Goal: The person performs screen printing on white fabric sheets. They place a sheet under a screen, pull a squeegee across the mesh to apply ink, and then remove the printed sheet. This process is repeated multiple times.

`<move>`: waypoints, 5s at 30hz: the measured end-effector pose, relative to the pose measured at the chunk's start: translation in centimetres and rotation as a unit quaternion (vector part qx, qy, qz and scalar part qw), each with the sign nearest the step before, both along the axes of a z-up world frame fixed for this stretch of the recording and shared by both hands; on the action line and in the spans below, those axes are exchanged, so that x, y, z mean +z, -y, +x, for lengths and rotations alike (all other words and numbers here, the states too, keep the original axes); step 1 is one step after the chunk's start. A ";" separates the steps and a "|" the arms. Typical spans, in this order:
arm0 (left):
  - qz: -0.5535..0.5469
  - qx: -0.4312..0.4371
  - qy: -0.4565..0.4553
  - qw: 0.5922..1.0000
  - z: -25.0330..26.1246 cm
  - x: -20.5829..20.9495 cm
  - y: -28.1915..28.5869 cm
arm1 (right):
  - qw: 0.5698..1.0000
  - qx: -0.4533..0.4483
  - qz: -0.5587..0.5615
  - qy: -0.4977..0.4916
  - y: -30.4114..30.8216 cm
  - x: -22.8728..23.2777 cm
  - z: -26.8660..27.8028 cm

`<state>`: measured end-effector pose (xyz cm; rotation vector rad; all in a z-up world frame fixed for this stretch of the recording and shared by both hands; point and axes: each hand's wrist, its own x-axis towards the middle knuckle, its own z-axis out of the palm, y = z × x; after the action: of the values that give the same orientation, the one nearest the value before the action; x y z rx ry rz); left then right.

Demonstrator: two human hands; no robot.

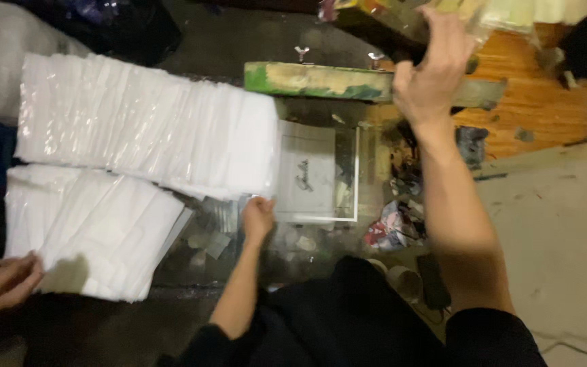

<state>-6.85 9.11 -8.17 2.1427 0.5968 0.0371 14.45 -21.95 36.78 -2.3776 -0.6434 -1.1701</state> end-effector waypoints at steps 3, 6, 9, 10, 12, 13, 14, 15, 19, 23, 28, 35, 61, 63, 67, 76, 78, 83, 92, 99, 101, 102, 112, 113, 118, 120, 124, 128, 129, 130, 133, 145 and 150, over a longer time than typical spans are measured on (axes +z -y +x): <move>0.013 0.050 -0.011 0.999 -4.6 2.4 -12.1 | 1.000 0.010 -0.025 -0.003 0.8 0.5 1.0; 0.043 0.115 -0.044 0.991 -9.2 5.7 -24.8 | 0.999 0.023 -0.041 0.021 0.8 0.5 1.9; 0.116 0.150 -0.117 0.975 -10.7 13.0 -31.6 | 0.997 0.016 -0.053 0.046 1.3 0.0 2.4; 0.160 0.150 -0.166 0.961 -10.2 15.8 -32.8 | 0.997 0.002 -0.065 0.051 1.7 0.0 2.4; 0.283 0.145 -0.154 0.936 -7.7 14.2 -32.6 | 0.998 0.011 -0.054 0.042 1.1 0.4 1.8; 0.399 0.137 -0.140 0.896 -6.2 13.3 -32.4 | 0.998 0.020 -0.045 0.033 0.9 0.7 1.5; 0.398 0.133 -0.137 0.897 -2.5 13.5 -28.9 | 0.998 0.015 -0.046 0.034 0.9 0.5 1.5; 0.307 0.091 -0.119 0.940 1.1 13.8 -25.3 | 0.999 0.020 -0.037 0.029 0.8 0.3 1.5; 0.282 -0.359 0.243 0.856 12.3 5.9 -13.4 | 1.000 -0.015 -0.022 -0.010 0.8 -0.4 1.3; 0.276 -0.402 -0.146 0.861 13.4 7.7 -7.0 | 0.999 -0.024 -0.030 -0.009 0.9 -0.3 0.8; 0.207 -0.215 0.059 0.952 11.1 7.7 -6.7 | 0.998 -0.044 -0.008 -0.040 0.0 0.3 0.6; 0.129 -0.395 -0.123 0.901 3.8 11.1 8.7 | 0.998 -0.036 -0.017 -0.049 0.3 0.6 1.0; 0.228 -0.469 -0.071 0.850 4.1 7.3 14.2 | 0.996 -0.044 0.008 -0.082 -0.8 1.8 -1.4; 0.227 -0.460 -0.051 0.857 4.0 6.4 14.4 | 0.996 -0.045 0.003 -0.082 -0.7 1.7 -1.3; 0.221 -0.444 -0.019 0.868 3.8 6.0 14.7 | 0.997 -0.040 0.007 -0.067 -0.6 1.3 -1.1; -0.030 -0.319 0.172 0.932 4.1 13.4 11.3 | 0.998 -0.020 0.019 -0.057 -0.1 -1.1 -3.3; -0.153 -0.216 0.163 0.950 2.8 15.6 7.6 | 1.000 0.004 0.011 -0.006 0.8 -6.2 -7.1; -0.278 -0.067 0.045 0.957 -4.1 8.3 0.3 | 0.995 0.050 -0.077 -0.044 0.4 -20.8 -14.9; -0.301 -0.073 0.039 0.950 -6.0 13.5 -0.5 | 0.913 -0.116 -0.249 -0.302 -1.8 -34.7 11.3; -0.354 -0.067 -0.020 0.933 -6.0 9.3 -0.3 | 0.858 -0.106 -0.290 -0.410 -2.9 -33.6 5.4; -0.322 -0.099 0.043 0.941 -5.6 14.8 -0.3 | 0.855 -0.113 -0.311 -0.398 -3.1 -32.1 -2.3; -0.305 -0.085 -0.010 0.948 -5.6 14.1 -0.5 | 0.831 -0.108 -0.316 -0.444 -3.7 -31.1 -6.6; -0.136 -0.052 -0.085 0.986 -9.3 7.5 -0.7 | 0.782 -0.084 -0.300 -0.540 -1.6 -31.1 -13.7; -0.137 -0.050 -0.090 0.985 -10.0 8.0 -0.6 | 0.779 -0.081 -0.302 -0.543 -2.0 -31.0 -15.3; -0.076 -0.087 -0.119 0.986 -8.4 10.7 -0.4 | 0.745 -0.072 -0.310 -0.587 -4.7 -28.9 -20.3; -0.080 -0.080 -0.139 0.984 -7.8 13.3 -0.3 | 0.788 -0.069 -0.333 -0.514 -3.6 -32.9 -17.6; -0.105 -0.081 -0.176 0.975 -6.9 14.4 -0.5 | 0.845 -0.074 -0.316 -0.425 -4.8 -29.7 -5.6; -0.081 -0.066 -0.226 0.969 -8.3 8.2 0.1 | 0.892 -0.106 -0.283 -0.336 -3.9 -34.0 6.5; -0.069 -0.063 -0.219 0.971 -8.5 7.3 0.2 | 0.885 -0.096 -0.292 -0.350 -3.3 -35.0 8.3; -0.058 -0.060 -0.213 0.973 -8.9 6.4 0.2 | 0.876 -0.086 -0.302 -0.365 -2.8 -35.9 10.0; -0.081 -0.036 -0.209 0.974 -8.6 6.5 0.1 | 0.808 -0.064 -0.317 -0.493 -3.5 -30.7 7.7; -0.183 -0.116 0.204 0.955 3.9 14.3 1.9 | 0.987 -0.037 -0.107 -0.115 2.8 -10.0 -13.2; -0.147 -0.110 0.088 0.979 11.0 11.2 2.5 | 0.998 -0.048 -0.035 -0.002 1.1 -2.4 -4.3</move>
<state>4.15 6.58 2.99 1.8798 0.2428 0.0151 10.16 -23.01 34.33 -2.4936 -0.5820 -1.2000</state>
